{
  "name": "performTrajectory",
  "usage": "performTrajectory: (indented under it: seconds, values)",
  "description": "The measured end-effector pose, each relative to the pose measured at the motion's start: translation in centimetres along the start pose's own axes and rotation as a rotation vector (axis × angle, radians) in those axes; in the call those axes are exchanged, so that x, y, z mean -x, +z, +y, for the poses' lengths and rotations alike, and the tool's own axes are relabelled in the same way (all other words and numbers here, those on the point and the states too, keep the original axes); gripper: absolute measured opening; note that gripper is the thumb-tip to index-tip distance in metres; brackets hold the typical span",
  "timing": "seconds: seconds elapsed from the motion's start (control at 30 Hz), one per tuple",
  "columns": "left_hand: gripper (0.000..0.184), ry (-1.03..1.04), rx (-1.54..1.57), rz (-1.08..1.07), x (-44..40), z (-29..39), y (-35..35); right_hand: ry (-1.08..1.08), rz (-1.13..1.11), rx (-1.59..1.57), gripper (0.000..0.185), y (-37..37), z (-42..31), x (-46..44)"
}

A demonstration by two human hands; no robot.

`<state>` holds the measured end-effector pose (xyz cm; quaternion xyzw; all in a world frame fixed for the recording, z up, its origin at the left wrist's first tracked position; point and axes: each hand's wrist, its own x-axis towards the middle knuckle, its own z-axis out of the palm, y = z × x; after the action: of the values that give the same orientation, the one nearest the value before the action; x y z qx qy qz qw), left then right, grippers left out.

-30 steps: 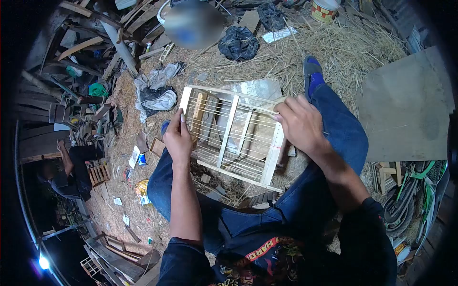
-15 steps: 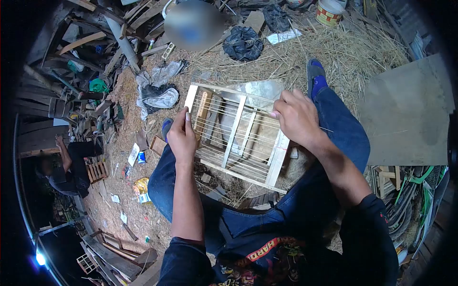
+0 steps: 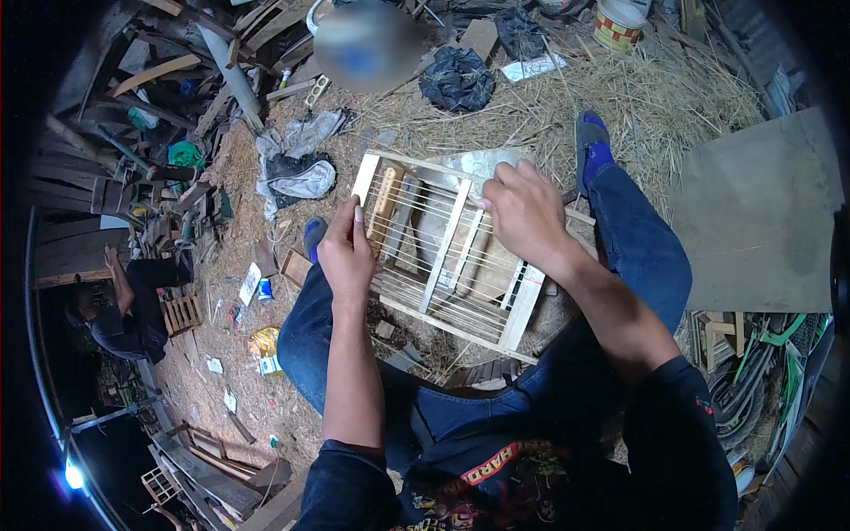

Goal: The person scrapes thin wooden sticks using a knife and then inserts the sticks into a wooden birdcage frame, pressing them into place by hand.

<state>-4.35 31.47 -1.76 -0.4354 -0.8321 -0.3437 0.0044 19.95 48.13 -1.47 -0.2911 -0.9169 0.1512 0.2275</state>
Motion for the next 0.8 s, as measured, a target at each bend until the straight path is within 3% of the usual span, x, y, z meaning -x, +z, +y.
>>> performTrajectory:
  seconds: [0.27,0.8]
  values:
    - [0.032,-0.083,0.007,-0.006,0.2,-0.6,0.2,0.040,0.008,0.016,0.011,-1.9,0.5,1.7]
    - [0.028,-0.012,0.020,0.022,0.2,-0.6,0.4,-0.002,0.050,0.071,0.006,0.4,0.2,0.7]
